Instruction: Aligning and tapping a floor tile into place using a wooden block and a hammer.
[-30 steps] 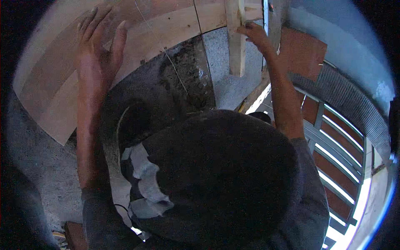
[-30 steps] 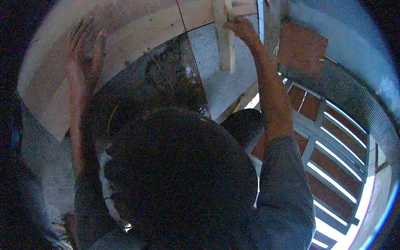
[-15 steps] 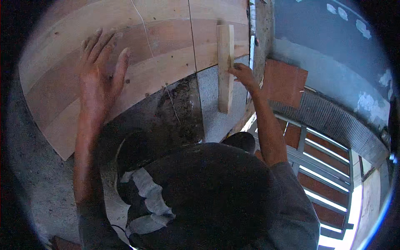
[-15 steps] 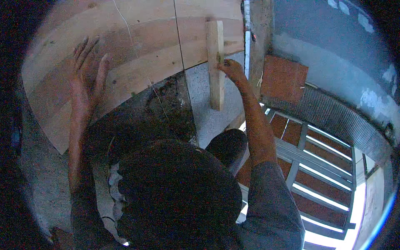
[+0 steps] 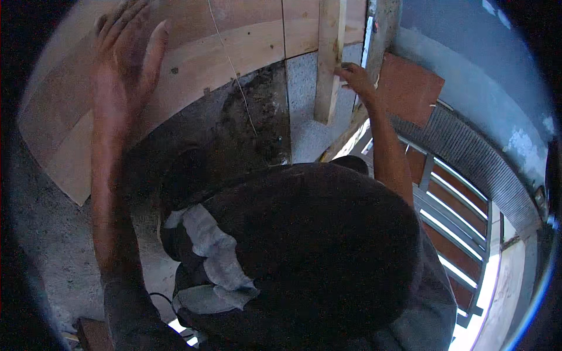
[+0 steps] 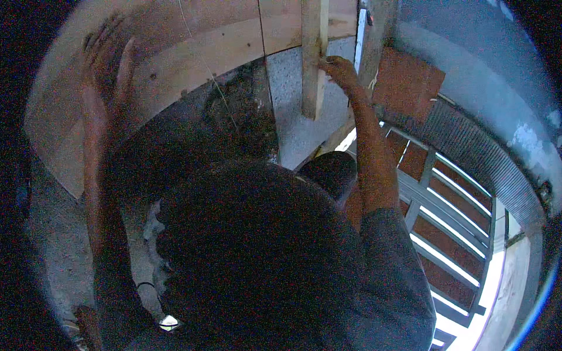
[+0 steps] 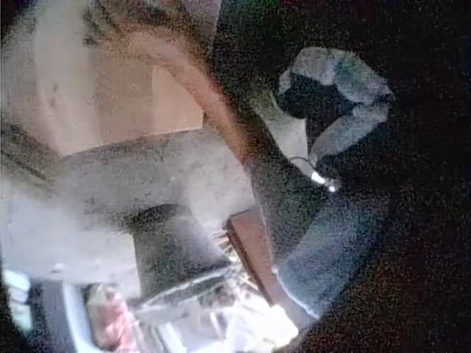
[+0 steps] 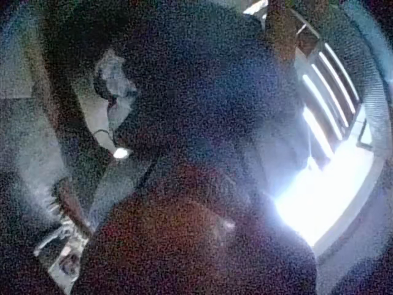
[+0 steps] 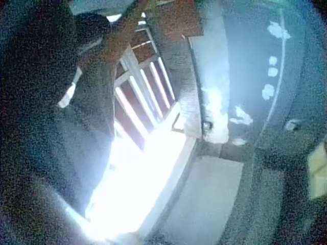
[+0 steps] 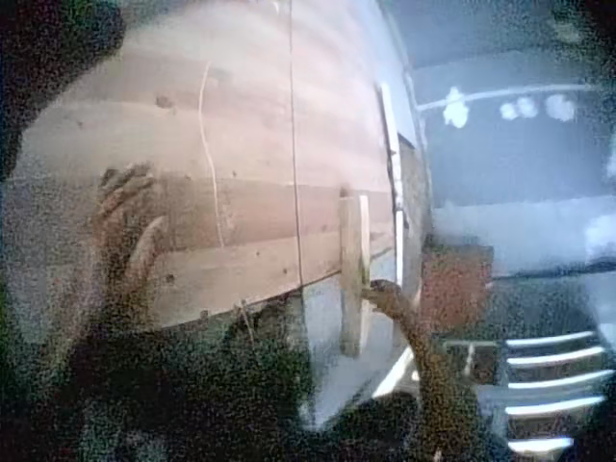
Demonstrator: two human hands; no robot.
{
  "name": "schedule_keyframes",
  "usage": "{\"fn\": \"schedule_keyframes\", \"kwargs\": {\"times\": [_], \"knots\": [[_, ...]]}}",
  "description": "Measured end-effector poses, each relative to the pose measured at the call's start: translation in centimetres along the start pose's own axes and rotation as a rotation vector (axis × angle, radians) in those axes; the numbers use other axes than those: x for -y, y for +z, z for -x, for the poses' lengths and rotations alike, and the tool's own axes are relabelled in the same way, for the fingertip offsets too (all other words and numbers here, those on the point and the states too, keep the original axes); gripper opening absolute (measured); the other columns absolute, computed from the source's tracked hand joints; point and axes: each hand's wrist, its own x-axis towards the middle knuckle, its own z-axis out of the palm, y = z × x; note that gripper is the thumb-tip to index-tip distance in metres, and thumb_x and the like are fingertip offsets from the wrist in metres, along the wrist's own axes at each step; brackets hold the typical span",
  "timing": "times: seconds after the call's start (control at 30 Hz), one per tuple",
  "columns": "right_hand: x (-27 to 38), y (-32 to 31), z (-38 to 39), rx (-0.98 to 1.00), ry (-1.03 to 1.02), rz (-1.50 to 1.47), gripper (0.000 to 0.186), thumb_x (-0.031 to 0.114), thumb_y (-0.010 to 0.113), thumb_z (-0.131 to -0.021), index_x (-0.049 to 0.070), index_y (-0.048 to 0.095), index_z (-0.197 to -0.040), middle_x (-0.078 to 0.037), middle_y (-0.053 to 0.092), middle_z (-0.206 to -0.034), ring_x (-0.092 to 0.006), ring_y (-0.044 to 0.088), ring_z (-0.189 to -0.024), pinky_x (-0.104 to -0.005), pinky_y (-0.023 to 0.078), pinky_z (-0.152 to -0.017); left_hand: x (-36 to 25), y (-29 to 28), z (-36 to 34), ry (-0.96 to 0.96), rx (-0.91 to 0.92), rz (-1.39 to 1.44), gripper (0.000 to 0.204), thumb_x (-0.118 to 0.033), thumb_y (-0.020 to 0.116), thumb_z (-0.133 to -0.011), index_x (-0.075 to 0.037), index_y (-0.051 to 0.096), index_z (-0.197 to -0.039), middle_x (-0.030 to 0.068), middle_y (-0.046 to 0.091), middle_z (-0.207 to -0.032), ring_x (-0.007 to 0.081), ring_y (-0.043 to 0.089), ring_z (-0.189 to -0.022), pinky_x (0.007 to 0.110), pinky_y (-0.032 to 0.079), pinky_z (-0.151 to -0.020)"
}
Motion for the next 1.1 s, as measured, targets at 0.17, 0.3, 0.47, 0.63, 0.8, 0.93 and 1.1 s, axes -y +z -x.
{"fn": "schedule_keyframes", "kwargs": {"times": [0.17,0.3,0.47,0.63,0.8,0.93,1.1], "knots": [[-0.5,0.4,0.3,0.052,0.013,0.118,0.066,0.051,0.078,-0.086,-0.001,0.069,-0.125,-0.018,0.075,-0.111,-0.0263,0.073,-0.095,-0.0392,0.061,-0.081,0.8,-0.1,-0.6,0.057,0.037,0.006,0.039,-0.022,0.072,-0.096,-0.001,0.068,-0.128,0.0192,0.066,-0.135,0.039,0.055,-0.135,0.05,0.036,-0.119],[-1.7,1.9,0.4,0.002,-0.075,0.159,0.066,0.052,0.079,-0.085,-0.001,0.07,-0.123,-0.019,0.075,-0.112,-0.0305,0.073,-0.097,-0.0418,0.059,-0.088,0.3,-0.7,-1.4,0.073,0.061,-0.051,0.04,-0.023,0.073,-0.096,0.0,0.068,-0.128,0.0208,0.067,-0.133,0.0391,0.056,-0.135,0.051,0.038,-0.118],[-3.0,3.2,0.9,-0.014,-0.131,0.15,0.063,0.046,0.077,-0.086,-0.003,0.068,-0.126,-0.019,0.073,-0.115,-0.0311,0.071,-0.103,-0.0436,0.056,-0.089,-1.4,-1.0,-0.9,0.103,0.02,-0.078,0.04,-0.025,0.074,-0.096,0.0,0.069,-0.127,0.0208,0.067,-0.133,0.0381,0.054,-0.137,0.05,0.038,-0.118],[-3.0,3.5,2.0,0.024,-0.01,0.209,0.06,0.045,0.076,-0.087,-0.005,0.069,-0.121,-0.022,0.073,-0.114,-0.0333,0.071,-0.103,-0.0443,0.054,-0.091,-2.2,0.6,-0.2,0.075,0.026,0.051,0.039,-0.02,0.076,-0.093,-0.001,0.069,-0.127,0.018,0.068,-0.133,0.0377,0.055,-0.136,0.052,0.037,-0.118],[-3.5,3.8,3.6,-0.037,-0.081,0.103,0.058,0.044,0.075,-0.086,-0.003,0.071,-0.12,-0.021,0.074,-0.113,-0.0322,0.072,-0.101,-0.0431,0.054,-0.093,-2.5,2.1,0.0,0.088,0.052,0.054,0.035,-0.015,0.076,-0.093,-0.003,0.07,-0.125,0.0177,0.068,-0.133,0.0393,0.057,-0.134,0.053,0.037,-0.118],[-4.9,4.3,4.6,-0.019,-0.038,0.166,0.057,0.044,0.075,-0.086,-0.002,0.072,-0.119,-0.019,0.074,-0.112,-0.0305,0.072,-0.1,-0.0429,0.053,-0.092,-1.5,3.5,0.1,0.174,-0.023,0.011,0.033,-0.014,0.075,-0.093,-0.003,0.07,-0.124,0.0179,0.067,-0.133,0.04,0.058,-0.132,0.053,0.038,-0.117],[-4.9,3.6,3.3,-0.057,-0.044,0.256,0.06,0.049,0.072,-0.088,-0.003,0.072,-0.118,-0.022,0.074,-0.108,-0.0352,0.072,-0.1,-0.0459,0.053,-0.092,0.7,4.7,0.5,0.209,-0.009,0.006,0.033,-0.016,0.075,-0.094,-0.004,0.069,-0.124,0.0175,0.068,-0.132,0.0382,0.059,-0.131,0.053,0.039,-0.116]]}}
